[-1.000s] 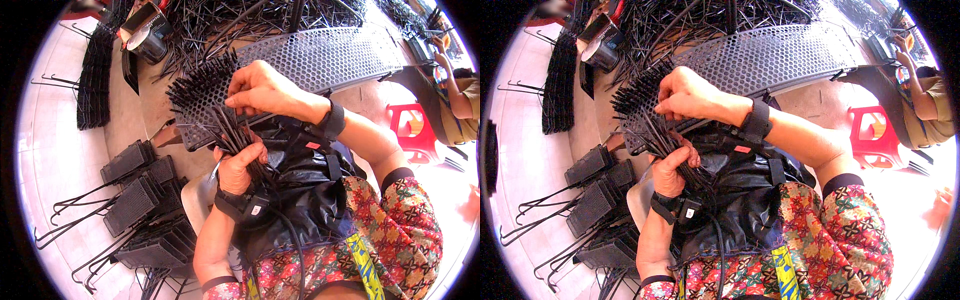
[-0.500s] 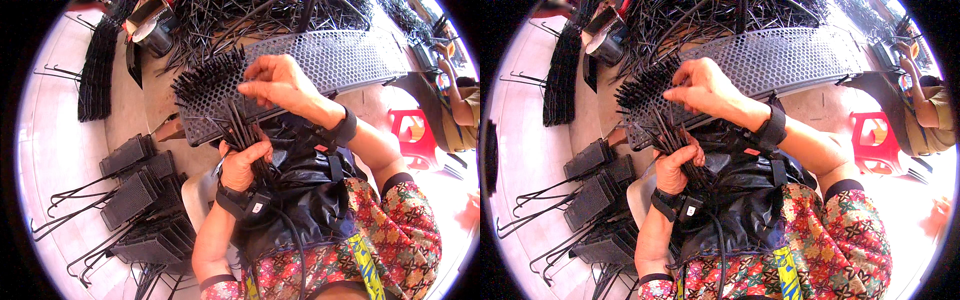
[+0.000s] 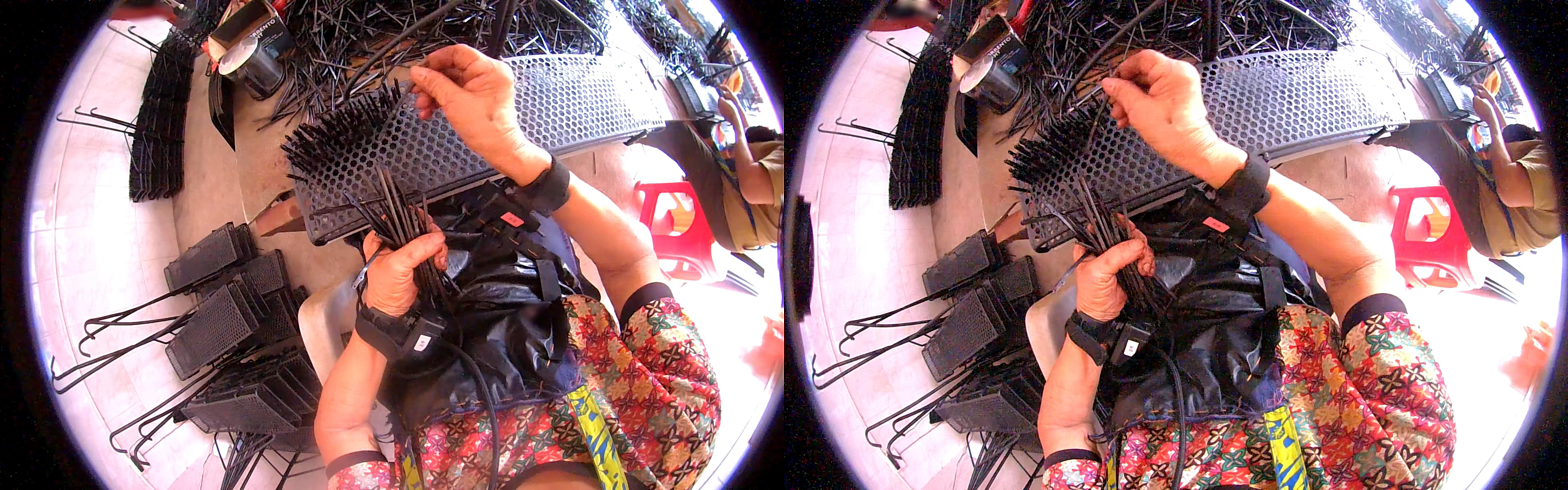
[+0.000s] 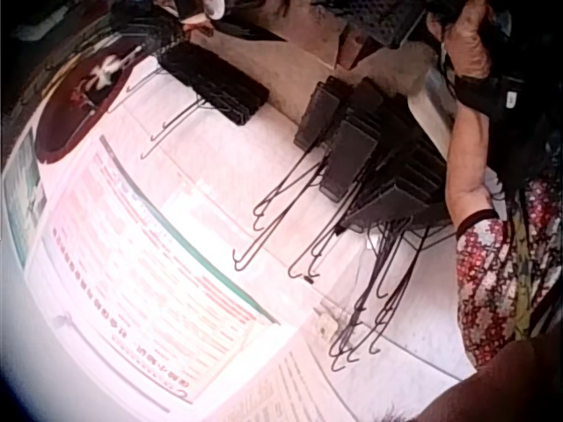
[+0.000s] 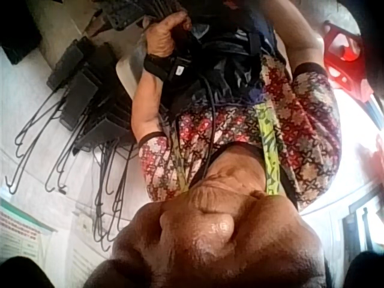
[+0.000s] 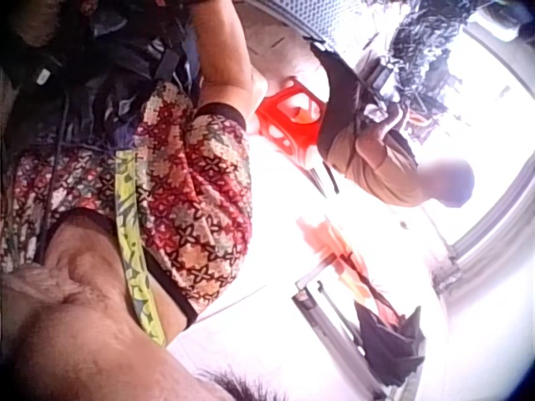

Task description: The person inserts bundles of bristles into a perforated plastic base by hand. The person picks up bundles from a pile and pushes them one by one into the holes of the base.

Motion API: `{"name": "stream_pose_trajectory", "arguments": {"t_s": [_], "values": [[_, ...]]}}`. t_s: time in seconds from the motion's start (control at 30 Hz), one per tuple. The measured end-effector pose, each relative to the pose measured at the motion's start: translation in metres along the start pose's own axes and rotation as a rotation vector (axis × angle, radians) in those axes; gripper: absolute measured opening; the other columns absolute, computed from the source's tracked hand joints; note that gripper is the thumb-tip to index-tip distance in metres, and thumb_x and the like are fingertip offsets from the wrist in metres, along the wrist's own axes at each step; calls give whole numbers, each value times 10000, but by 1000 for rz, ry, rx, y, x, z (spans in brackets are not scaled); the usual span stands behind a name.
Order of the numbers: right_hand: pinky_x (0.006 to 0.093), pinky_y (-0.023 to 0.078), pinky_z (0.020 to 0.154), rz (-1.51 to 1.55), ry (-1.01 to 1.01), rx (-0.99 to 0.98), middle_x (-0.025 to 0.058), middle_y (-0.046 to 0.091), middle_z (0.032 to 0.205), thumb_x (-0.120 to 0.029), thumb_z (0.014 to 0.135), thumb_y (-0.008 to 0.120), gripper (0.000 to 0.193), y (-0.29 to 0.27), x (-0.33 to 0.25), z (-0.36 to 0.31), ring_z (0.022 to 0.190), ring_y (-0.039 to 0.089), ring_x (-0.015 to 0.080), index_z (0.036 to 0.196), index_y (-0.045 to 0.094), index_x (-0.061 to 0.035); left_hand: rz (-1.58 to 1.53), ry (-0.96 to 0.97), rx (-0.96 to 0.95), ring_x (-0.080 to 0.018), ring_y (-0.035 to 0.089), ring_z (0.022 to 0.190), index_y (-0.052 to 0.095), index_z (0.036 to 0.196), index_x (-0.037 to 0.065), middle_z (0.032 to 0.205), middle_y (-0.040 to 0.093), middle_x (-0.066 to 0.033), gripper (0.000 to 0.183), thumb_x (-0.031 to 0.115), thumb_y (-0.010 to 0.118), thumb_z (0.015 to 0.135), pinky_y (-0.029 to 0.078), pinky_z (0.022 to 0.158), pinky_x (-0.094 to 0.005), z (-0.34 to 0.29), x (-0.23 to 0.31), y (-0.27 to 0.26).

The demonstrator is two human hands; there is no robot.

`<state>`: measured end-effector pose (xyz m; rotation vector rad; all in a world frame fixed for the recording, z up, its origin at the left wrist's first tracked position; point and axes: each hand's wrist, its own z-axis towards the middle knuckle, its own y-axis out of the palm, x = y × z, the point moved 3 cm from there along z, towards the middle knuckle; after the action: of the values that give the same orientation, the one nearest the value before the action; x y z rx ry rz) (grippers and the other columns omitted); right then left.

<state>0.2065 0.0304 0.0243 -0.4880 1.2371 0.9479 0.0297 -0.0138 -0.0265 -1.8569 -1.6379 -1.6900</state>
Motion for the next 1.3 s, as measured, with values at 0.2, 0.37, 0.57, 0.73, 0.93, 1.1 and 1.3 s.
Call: {"name": "stream_pose_trajectory", "arguments": {"t_s": [0.2,0.37,0.57,0.73,0.93,1.1,1.3], "values": [[291,442,455,-348,-288,-67,118,555,576,-77,745,645,119,9,5,-4,494,565,190,767,559,3,24,-8,6,-187,510,487,505,878,2,645,537,-99,232,14,621,677,426,467,-305,1,-1,-2],[388,434,490,-631,-538,-357,201,513,599,-86,687,619,139,31,-3,5,593,535,392,671,516,6,-4,-28,-13,-183,510,500,510,873,3,650,540,-92,222,7,628,685,427,475,-305,2,-2,-2],[425,450,539,-956,-665,-560,154,562,626,-79,602,627,143,49,-9,0,622,577,335,610,494,-26,-21,-31,-3,-183,517,512,522,878,-7,666,549,-92,214,3,635,696,433,485,-303,3,-4,-6],[397,472,539,-797,-652,-595,156,557,617,-200,621,677,225,51,-44,-5,627,573,349,674,548,-24,4,-29,3,-185,531,518,532,871,-22,675,554,-94,193,-14,620,700,442,490,-301,4,-4,1],[373,455,591,-789,-779,-962,127,560,619,-143,556,648,227,79,-41,-44,591,529,333,629,472,-19,77,5,-38,-179,538,519,535,858,-39,660,553,-90,177,-16,614,701,448,486,-296,4,-7,-1],[261,487,586,-479,-351,-501,101,621,693,-48,667,671,181,43,-50,-5,642,612,166,828,609,7,37,-64,33,-180,541,525,544,865,-34,659,557,-87,182,-5,629,707,447,488,-286,3,-5,2],[203,455,528,-189,-207,-107,51,624,655,-66,718,661,123,4,-24,19,598,570,69,808,627,10,17,-37,5,-183,533,523,544,867,-33,643,554,-97,178,0,629,714,441,487,-292,3,-8,-2]]}}
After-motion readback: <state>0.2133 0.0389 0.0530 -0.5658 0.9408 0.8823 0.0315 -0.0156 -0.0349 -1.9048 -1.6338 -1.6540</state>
